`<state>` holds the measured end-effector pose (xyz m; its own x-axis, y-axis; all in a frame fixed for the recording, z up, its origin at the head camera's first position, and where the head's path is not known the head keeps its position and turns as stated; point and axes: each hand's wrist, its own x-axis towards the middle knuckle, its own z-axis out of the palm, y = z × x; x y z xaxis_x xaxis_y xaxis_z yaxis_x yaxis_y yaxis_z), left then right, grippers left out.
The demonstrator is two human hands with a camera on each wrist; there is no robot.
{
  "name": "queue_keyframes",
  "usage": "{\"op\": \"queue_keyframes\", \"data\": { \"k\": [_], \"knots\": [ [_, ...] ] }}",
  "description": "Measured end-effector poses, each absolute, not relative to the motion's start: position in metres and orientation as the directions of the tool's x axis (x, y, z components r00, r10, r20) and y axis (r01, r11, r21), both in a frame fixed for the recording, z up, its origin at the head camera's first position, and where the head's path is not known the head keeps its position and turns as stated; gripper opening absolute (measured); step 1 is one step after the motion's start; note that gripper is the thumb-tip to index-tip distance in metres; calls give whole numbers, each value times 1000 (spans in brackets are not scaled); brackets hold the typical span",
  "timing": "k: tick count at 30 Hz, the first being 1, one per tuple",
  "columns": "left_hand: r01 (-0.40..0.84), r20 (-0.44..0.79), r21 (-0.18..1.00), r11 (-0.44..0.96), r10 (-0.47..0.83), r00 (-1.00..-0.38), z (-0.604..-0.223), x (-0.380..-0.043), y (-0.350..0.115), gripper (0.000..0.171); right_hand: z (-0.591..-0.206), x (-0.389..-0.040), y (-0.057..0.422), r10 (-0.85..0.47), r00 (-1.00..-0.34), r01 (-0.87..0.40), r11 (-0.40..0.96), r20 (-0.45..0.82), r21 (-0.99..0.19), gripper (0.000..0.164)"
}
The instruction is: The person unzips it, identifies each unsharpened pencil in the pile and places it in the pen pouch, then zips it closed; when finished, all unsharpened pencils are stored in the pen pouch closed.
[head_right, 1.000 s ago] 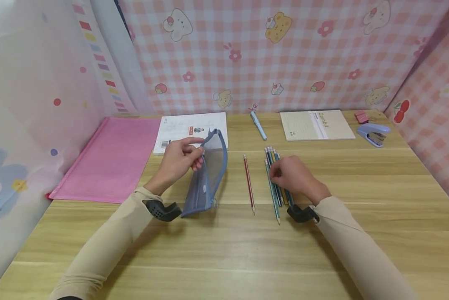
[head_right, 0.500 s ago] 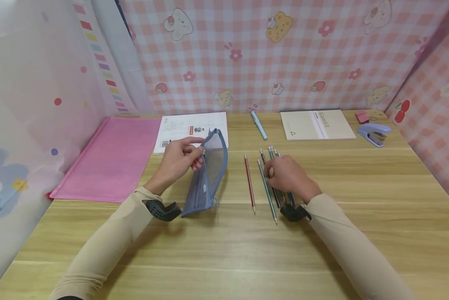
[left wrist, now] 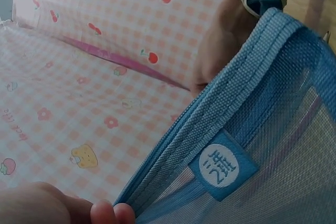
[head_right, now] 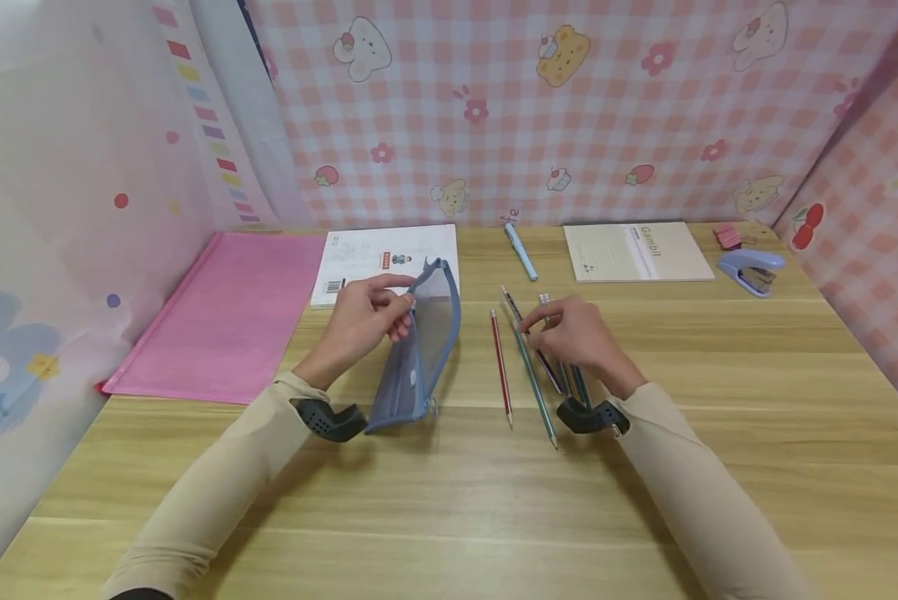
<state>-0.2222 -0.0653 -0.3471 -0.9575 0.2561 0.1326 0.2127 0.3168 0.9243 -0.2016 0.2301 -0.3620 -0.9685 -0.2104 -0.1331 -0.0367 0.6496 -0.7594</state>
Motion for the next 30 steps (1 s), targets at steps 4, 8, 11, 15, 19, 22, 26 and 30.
{"op": "queue_keyframes", "data": {
  "k": [4,8,11,15,19,22,26,30],
  "knots": [
    [216,136,923,318,256,-957,-347,-222,-65,34,-361,-200,225,-231,-963,68,284,-137,-956,24],
    [218,139,923,318,253,-957,-346,-222,-66,34,-358,-199,213,-250,-962,140,-93,-113,-986,22],
    [223,144,921,320,253,-957,-345,-221,-66,34,-356,-200,199,-244,-968,115,-223,-59,-968,23],
    [218,137,922,320,255,-957,-345,-221,-65,34,-358,-205,180,-203,-978,-7,-190,46,-982,21],
    [200,120,928,314,255,-959,-346,-221,-63,33,-359,-209,162,-167,-978,-113,-66,123,-991,27],
    [186,107,931,313,251,-962,-346,-221,-62,33,-360,-212,152,-154,-976,-154,-5,153,-988,34],
    [173,94,933,315,250,-964,-346,-220,-61,33,-362,-213,143,-129,-973,-199,49,192,-979,41],
    [174,93,932,316,255,-962,-346,-220,-61,34,-363,-212,138,-113,-960,-274,186,256,-944,41]
  ]
}}
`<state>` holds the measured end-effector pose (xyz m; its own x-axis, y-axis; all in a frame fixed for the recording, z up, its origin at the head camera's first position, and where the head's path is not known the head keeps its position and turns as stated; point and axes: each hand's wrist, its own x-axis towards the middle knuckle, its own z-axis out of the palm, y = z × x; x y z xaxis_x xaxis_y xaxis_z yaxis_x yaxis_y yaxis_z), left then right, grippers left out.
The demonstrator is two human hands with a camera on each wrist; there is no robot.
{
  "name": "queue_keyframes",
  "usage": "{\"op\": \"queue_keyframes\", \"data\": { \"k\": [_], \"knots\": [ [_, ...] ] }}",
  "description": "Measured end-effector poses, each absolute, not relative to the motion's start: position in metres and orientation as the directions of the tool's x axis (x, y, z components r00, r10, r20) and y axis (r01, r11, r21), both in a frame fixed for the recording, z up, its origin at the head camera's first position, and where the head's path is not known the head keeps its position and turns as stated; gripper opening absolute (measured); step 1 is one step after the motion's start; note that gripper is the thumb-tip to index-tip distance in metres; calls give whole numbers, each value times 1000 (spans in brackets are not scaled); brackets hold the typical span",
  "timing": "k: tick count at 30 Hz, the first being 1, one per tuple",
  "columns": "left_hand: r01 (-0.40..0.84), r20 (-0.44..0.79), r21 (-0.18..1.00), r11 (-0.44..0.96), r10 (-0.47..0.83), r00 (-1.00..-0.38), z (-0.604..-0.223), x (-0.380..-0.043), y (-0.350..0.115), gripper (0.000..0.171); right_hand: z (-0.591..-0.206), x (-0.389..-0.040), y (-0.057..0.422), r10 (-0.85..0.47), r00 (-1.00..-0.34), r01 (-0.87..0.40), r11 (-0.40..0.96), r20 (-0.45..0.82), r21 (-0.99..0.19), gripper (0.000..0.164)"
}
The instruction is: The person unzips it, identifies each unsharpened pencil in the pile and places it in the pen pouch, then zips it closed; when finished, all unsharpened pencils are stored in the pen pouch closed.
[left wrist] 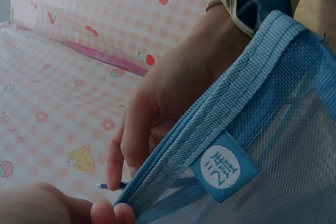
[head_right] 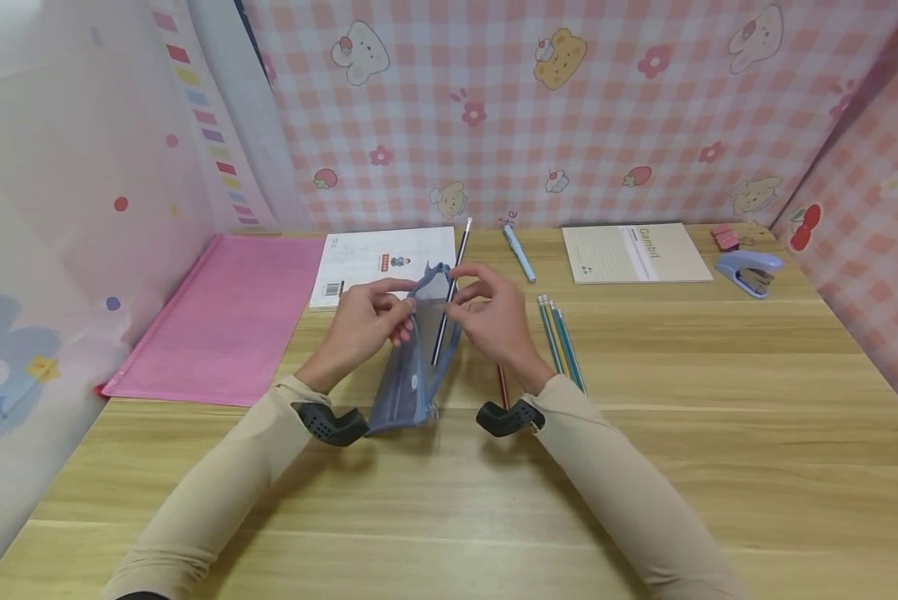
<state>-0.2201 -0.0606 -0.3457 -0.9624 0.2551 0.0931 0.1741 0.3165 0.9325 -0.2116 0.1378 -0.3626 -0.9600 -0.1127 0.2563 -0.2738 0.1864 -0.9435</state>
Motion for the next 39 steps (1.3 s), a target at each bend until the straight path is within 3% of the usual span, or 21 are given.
{"op": "queue_keyframes", "data": {
  "k": [7,28,32,36,39],
  "knots": [
    [207,128,928,309,257,-958,-347,-221,-60,32,-363,-206,131,-152,-927,-376,421,344,-826,37],
    [224,147,922,315,251,-957,-347,-222,-61,33,-357,-182,123,-283,-919,-391,577,273,-717,33],
    [217,146,928,303,241,-960,-347,-222,-62,32,-357,-187,137,-211,-920,-391,567,331,-725,26],
    [204,137,934,293,232,-963,-347,-222,-63,32,-360,-195,156,-35,-908,-364,559,418,-745,20],
    [208,142,935,287,235,-962,-347,-222,-64,33,-361,-201,165,81,-919,-289,523,385,-802,17]
  ]
}}
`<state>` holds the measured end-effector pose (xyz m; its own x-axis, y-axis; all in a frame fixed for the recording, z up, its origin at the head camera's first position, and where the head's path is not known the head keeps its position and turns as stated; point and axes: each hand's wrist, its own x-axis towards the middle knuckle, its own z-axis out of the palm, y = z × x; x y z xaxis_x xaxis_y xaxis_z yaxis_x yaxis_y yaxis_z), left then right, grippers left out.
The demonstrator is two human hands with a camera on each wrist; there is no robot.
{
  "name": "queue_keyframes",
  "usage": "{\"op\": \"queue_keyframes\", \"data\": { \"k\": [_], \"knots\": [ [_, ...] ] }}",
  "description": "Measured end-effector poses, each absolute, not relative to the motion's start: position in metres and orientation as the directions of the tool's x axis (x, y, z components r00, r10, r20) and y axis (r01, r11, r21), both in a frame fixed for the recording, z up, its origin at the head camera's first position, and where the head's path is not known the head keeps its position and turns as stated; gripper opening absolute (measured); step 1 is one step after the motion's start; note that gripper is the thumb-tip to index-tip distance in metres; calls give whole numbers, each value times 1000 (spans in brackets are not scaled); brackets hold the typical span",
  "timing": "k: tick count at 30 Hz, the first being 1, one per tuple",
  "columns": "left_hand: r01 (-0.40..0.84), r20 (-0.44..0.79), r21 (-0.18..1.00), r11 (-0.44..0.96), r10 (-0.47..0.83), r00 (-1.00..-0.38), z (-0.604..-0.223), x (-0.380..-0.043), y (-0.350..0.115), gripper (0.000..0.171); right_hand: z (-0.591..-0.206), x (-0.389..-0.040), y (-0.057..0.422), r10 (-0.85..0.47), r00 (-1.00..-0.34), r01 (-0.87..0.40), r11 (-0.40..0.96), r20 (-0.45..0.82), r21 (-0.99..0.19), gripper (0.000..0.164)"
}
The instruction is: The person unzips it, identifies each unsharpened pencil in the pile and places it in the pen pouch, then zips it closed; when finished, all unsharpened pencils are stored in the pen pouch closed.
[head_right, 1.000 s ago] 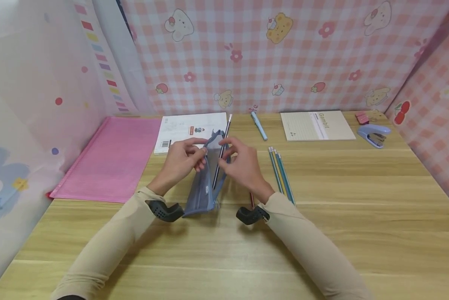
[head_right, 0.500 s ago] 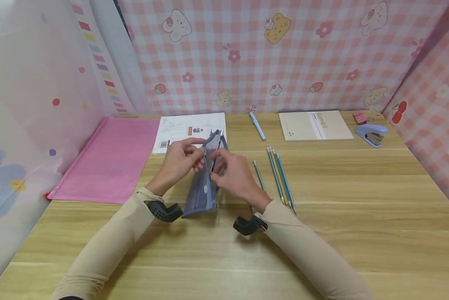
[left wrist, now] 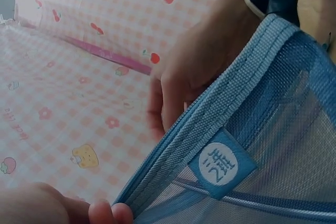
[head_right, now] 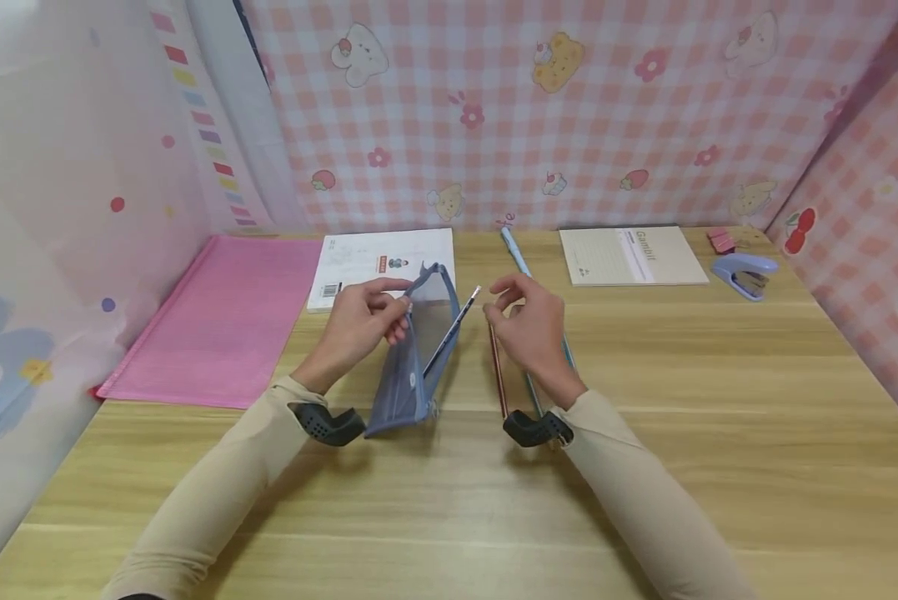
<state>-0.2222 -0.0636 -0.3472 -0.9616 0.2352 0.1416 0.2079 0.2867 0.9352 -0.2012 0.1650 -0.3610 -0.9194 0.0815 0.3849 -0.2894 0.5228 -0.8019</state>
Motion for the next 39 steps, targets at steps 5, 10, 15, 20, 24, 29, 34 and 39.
{"op": "queue_keyframes", "data": {
  "k": [5,10,15,20,24,29,34,39],
  "knots": [
    [213,145,932,292,239,-960,-346,-222,-63,33,-364,-212,166,99,-984,-106,337,147,-935,23],
    [205,128,932,300,255,-958,-345,-222,-60,32,-366,-220,160,113,-993,29,72,-21,-997,22],
    [206,133,931,300,248,-960,-345,-221,-58,32,-364,-224,150,134,-991,-19,87,30,-996,16],
    [201,127,933,297,249,-960,-345,-220,-57,31,-364,-226,147,231,-962,-67,314,145,-947,17],
    [202,127,934,296,253,-959,-344,-220,-56,31,-366,-225,151,239,-965,-32,292,106,-956,17],
    [212,137,930,302,251,-958,-343,-220,-56,31,-367,-226,151,142,-990,12,135,7,-991,17],
    [205,125,926,315,256,-959,-344,-220,-55,33,-368,-228,148,129,-992,-5,106,19,-994,18],
    [191,111,932,308,257,-960,-345,-218,-55,33,-367,-230,143,56,-996,-65,136,73,-989,22]
  ]
}}
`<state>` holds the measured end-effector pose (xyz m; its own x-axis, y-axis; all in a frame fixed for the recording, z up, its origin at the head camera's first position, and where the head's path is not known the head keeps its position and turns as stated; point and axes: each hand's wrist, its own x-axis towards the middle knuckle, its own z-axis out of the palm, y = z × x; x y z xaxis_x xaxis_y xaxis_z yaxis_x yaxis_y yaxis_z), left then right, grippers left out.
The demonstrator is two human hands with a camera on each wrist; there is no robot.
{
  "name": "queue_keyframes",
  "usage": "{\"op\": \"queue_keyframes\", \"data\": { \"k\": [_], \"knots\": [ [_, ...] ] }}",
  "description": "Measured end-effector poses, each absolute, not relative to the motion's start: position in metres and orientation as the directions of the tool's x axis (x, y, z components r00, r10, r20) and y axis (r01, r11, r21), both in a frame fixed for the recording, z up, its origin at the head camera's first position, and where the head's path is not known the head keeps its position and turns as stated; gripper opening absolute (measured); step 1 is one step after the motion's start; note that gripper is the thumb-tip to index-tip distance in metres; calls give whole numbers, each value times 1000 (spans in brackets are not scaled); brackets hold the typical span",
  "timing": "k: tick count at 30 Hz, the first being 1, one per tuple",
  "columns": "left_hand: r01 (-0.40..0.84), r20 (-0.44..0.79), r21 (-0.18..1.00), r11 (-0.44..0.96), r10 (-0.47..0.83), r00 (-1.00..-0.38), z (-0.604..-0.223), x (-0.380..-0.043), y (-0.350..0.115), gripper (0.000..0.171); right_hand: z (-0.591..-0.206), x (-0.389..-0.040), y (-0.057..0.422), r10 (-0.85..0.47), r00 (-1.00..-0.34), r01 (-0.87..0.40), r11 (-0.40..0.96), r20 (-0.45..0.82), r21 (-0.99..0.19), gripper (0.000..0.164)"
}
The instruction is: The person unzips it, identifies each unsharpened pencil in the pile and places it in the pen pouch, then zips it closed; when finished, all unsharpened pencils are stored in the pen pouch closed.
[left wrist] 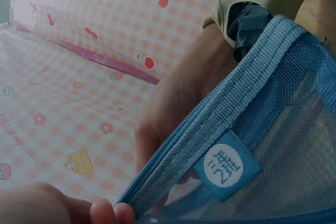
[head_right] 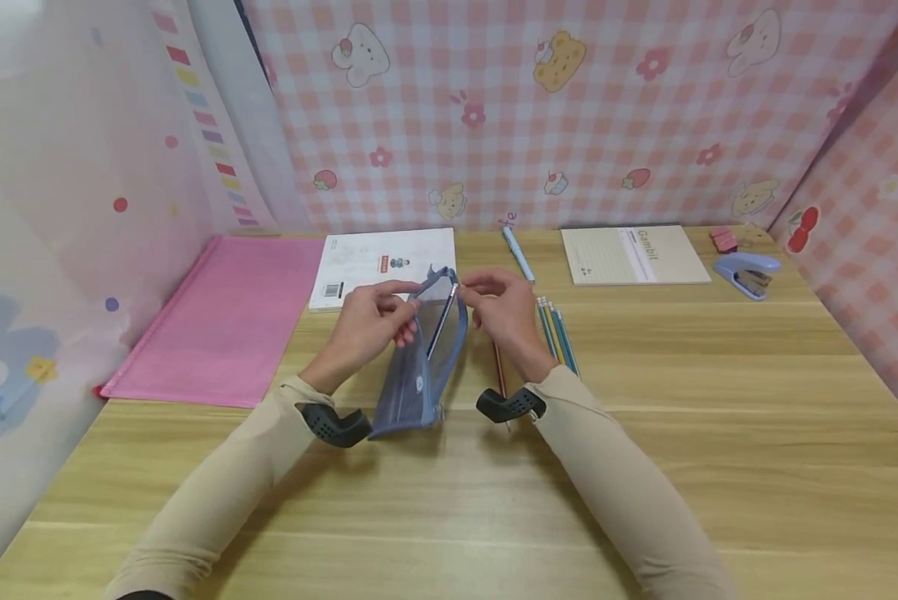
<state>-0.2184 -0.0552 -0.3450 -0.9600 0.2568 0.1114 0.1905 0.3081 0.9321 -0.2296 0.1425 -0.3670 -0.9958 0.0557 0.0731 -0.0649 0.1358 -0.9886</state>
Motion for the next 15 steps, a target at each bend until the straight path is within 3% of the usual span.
{"op": "queue_keyframes", "data": {
  "k": [6,15],
  "knots": [
    [195,117,932,305,258,-959,-347,-219,-56,33,-365,-224,137,-54,-991,-128,209,119,-970,22],
    [207,137,937,282,247,-959,-345,-219,-58,34,-361,-217,172,9,-970,-230,304,245,-925,17]
  ]
}}
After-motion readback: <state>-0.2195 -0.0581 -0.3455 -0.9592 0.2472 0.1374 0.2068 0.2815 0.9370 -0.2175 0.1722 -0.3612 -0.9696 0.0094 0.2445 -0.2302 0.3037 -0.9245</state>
